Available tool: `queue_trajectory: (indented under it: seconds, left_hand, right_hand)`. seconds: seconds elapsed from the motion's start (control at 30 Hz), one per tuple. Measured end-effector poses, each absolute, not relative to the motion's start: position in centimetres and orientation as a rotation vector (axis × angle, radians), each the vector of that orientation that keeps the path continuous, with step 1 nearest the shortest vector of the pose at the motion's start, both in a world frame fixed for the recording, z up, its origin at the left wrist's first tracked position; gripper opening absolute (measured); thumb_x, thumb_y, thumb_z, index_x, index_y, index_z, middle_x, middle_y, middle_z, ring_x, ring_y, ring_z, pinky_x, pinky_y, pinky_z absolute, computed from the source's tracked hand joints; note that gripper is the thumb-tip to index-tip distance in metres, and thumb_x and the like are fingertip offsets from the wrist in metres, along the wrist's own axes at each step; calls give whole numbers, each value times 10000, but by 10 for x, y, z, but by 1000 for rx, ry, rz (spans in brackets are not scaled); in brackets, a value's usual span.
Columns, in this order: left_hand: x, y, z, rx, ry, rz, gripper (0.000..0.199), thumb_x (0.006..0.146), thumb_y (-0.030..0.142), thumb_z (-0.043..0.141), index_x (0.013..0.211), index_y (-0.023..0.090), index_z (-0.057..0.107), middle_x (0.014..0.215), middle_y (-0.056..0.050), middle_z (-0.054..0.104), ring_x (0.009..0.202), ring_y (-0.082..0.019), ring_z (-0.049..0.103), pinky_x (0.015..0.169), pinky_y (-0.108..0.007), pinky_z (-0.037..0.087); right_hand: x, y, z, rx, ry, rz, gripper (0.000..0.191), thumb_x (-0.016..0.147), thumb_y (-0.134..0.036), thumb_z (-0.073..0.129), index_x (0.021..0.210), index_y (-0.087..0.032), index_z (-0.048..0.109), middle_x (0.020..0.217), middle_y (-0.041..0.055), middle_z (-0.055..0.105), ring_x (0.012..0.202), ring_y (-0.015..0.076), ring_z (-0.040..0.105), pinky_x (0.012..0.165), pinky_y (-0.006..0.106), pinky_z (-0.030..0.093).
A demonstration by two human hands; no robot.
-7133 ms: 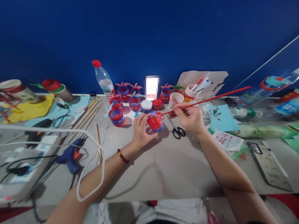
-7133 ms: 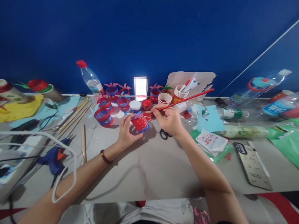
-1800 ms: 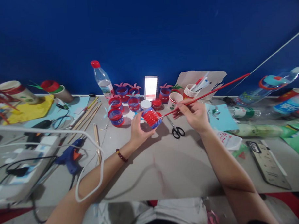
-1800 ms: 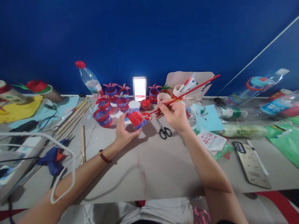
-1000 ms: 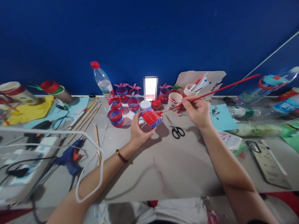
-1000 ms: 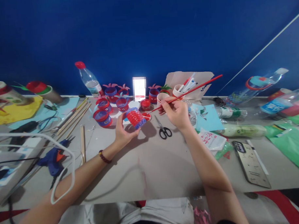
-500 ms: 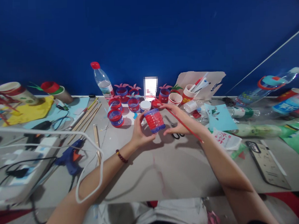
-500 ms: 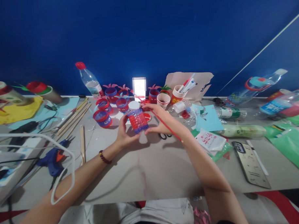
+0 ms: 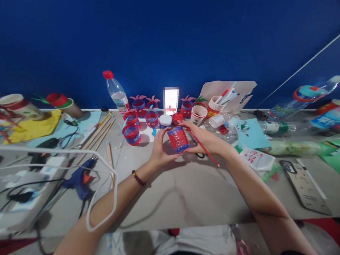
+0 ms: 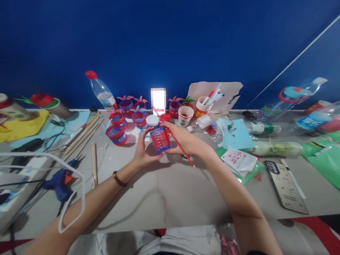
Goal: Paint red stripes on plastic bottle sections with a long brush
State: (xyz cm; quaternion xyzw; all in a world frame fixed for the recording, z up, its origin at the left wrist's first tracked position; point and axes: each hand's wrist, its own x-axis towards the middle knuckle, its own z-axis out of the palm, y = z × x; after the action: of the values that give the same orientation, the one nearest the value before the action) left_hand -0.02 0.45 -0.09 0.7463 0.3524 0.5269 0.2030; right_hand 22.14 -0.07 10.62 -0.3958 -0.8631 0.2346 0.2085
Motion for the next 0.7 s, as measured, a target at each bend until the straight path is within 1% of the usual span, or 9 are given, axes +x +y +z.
queue_trajectory:
  seconds: [0.13, 0.2, 0.27, 0.37, 0.43, 0.47, 0.57, 0.63, 0.7]
  left_hand:
    - [-1, 6, -2, 2137, 1010, 1452, 927, 663, 656, 783, 1395, 235, 400, 1325, -150, 562, 1222, -338, 568, 1025, -523, 472]
    - [-1, 6, -3, 2131, 1026, 1440, 910, 672, 672, 766, 1382, 226, 411, 1313, -152, 569, 1212, -335, 573, 1017, -514, 475]
    - [-2, 7, -5, 2125, 1060, 1444, 904, 671, 673, 765, 1374, 224, 417, 1309, -151, 567, 1211, -336, 570, 1021, -519, 467]
    - [-2, 6, -5, 2131, 1126, 1456, 905, 656, 638, 794, 1373, 232, 420, 1306, -143, 557, 1216, -337, 554, 1031, -531, 453]
    - [-2, 6, -4, 2149, 1169, 1462, 911, 645, 605, 817, 1378, 238, 419, 1294, -134, 552, 1214, -335, 542, 1029, -535, 452]
    - [-3, 5, -3, 2160, 1189, 1466, 914, 640, 592, 826, 1379, 240, 419, 1283, -131, 551, 1209, -333, 538, 1026, -535, 452]
    - [-3, 4, 0, 2189, 1213, 1480, 919, 639, 566, 839, 1387, 242, 416, 1258, -126, 551, 1189, -328, 537, 1010, -531, 463]
    - [-3, 3, 1, 2196, 1222, 1485, 934, 653, 551, 836, 1416, 251, 389, 1269, -127, 548, 1188, -326, 537, 1007, -527, 465]
    - [-3, 3, 1, 2196, 1238, 1487, 968, 673, 526, 832, 1460, 265, 334, 1300, -131, 540, 1201, -325, 530, 1016, -530, 456]
  right_hand:
    - [221, 0, 102, -1129, -2416, 632, 888, 762, -328, 792, 1502, -295, 302, 1527, 141, 456, 1330, 369, 527, 1054, 533, 484]
    - [221, 1, 104, -1113, -2394, 654, 867, 754, -350, 801, 1484, -291, 337, 1499, 137, 491, 1292, 365, 563, 1042, 530, 497]
    - [221, 2, 107, -1055, -2321, 661, 797, 760, -373, 795, 1445, -280, 397, 1464, 127, 530, 1277, 352, 578, 1048, 518, 499]
    - [223, 5, 109, -962, -2083, 662, 510, 861, -382, 693, 1326, -274, 513, 1364, 95, 616, 1262, 296, 596, 1074, 492, 487]
    - [225, 6, 110, -932, -1885, 693, 306, 935, -394, 597, 1216, -274, 572, 1251, 72, 682, 1174, 251, 653, 1039, 470, 517]
    - [225, 6, 110, -917, -1793, 715, 249, 958, -413, 562, 1162, -273, 589, 1190, 63, 708, 1113, 233, 682, 1002, 457, 544]
    - [225, 3, 113, -871, -1587, 775, 263, 969, -500, 528, 1041, -266, 623, 1007, 45, 752, 941, 210, 733, 833, 408, 619]
    - [223, 0, 117, -876, -1515, 790, 316, 952, -547, 537, 978, -256, 657, 922, 46, 760, 888, 217, 743, 751, 387, 637]
    - [221, -2, 119, -903, -1464, 778, 346, 923, -569, 573, 907, -243, 687, 874, 51, 760, 864, 227, 750, 709, 377, 646]
